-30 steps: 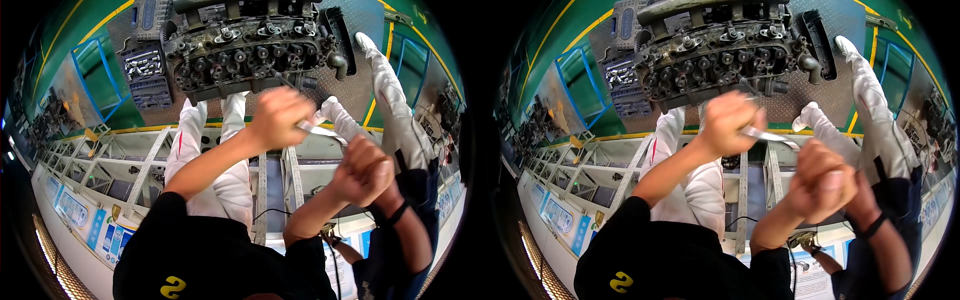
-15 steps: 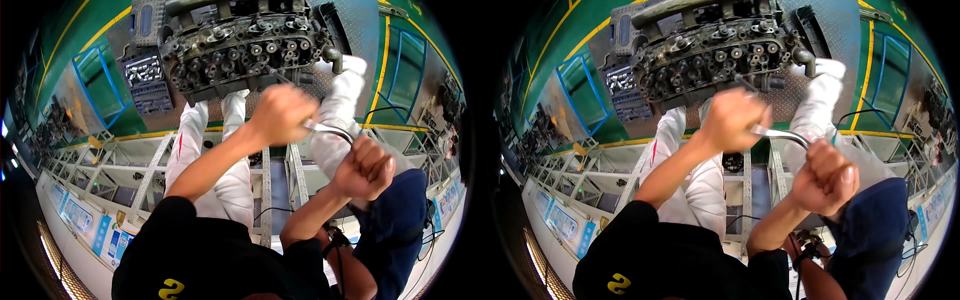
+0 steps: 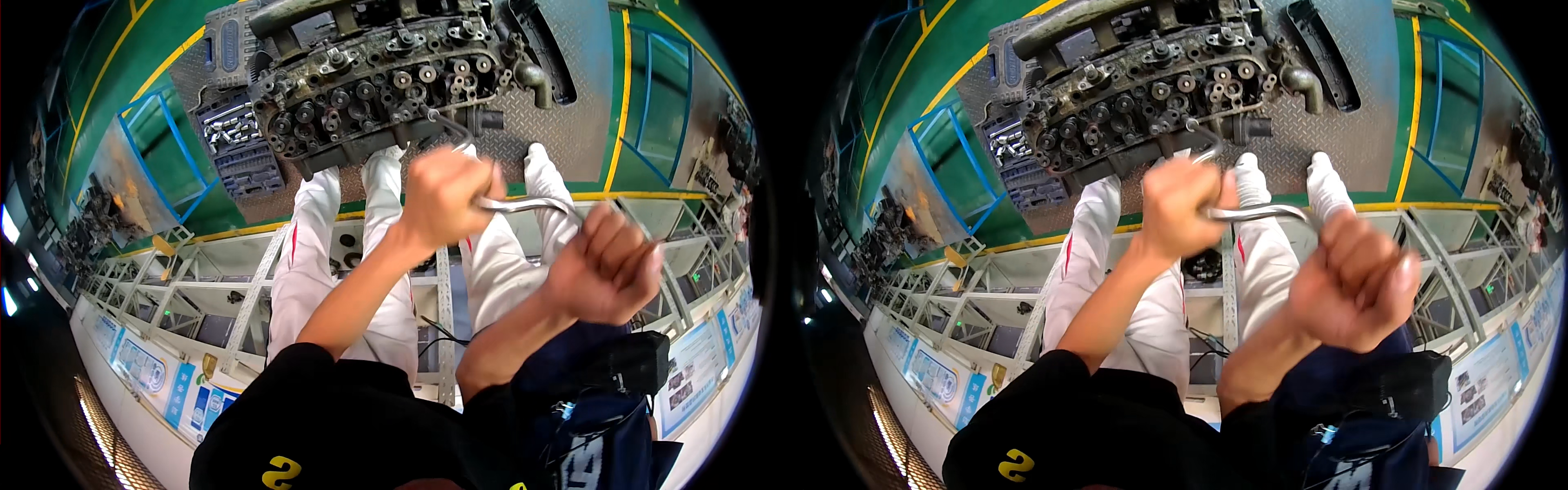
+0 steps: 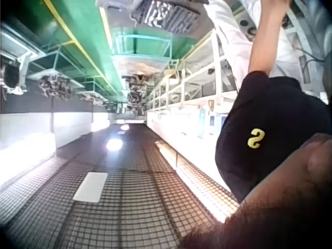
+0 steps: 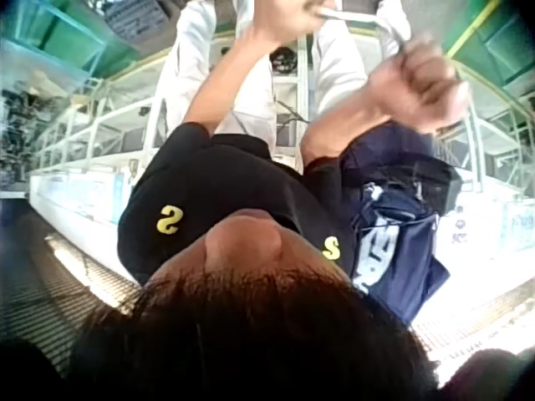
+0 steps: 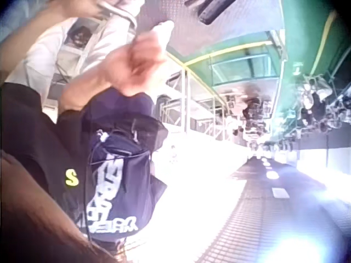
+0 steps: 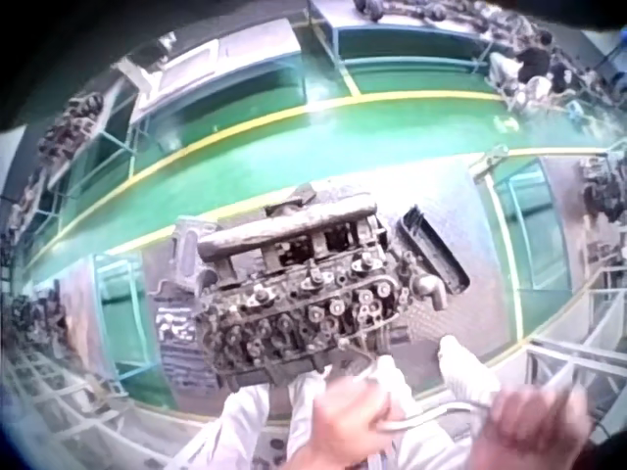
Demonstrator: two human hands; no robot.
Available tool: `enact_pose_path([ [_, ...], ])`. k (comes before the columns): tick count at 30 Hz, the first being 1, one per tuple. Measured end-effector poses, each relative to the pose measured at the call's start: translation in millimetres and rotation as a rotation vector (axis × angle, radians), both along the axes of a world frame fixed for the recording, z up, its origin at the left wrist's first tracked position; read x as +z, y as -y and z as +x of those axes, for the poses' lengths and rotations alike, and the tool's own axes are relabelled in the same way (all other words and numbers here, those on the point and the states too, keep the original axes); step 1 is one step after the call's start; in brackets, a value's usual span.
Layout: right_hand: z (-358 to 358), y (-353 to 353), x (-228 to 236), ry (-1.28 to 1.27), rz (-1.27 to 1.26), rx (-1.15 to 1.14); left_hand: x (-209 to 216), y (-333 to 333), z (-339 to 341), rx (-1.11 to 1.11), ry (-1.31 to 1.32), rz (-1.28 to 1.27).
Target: The person disassembles an engine cylinder head assembly by loosening bolts with a speed handle wrench and a ratchet wrench, and removing engine components by hand.
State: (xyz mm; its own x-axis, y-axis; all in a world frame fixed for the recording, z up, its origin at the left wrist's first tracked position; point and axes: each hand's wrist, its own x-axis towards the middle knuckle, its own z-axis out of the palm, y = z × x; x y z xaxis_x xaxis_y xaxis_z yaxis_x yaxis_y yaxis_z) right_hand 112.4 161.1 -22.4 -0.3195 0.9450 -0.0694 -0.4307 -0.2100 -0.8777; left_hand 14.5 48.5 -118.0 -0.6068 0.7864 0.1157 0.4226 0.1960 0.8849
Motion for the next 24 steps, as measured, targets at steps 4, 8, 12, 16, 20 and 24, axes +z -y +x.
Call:
enact_pose_path([
  [4, -49.1, 69.2, -2.1, 0.001, 0.458, 0.137, -32.6, 25.7, 63.2, -0.205, 0.222, 0.035],
  [8, -9.3, 80.3, 18.6, 0.179, 0.55, 0.506, -40.1, -48.9, -6.0, -0.275, 0.229, 0.222],
  [12, 20.2, 19.4, 5.6, -0.059, 0.041, -0.016, -9.4, -28.0, -29.7, -0.168, -0.044, 0.167],
  [16, -55.6, 26.8, 22.8, 0.043, 0.106, 0.063, 27.2, 46.7, 38.1, -0.184, 0.345, -0.021],
  [20, -70.7, 73.4, 30.6, 0.025, 0.436, 0.522, 52.9, 96.4, 43.5, -0.258, 0.723, -0.041],
  [24, -43.0, 104.4, 28.2, 0.144, 0.248, 0.362, 40.4, 154.0, 20.1, -0.181, 0.468, -0.164],
])
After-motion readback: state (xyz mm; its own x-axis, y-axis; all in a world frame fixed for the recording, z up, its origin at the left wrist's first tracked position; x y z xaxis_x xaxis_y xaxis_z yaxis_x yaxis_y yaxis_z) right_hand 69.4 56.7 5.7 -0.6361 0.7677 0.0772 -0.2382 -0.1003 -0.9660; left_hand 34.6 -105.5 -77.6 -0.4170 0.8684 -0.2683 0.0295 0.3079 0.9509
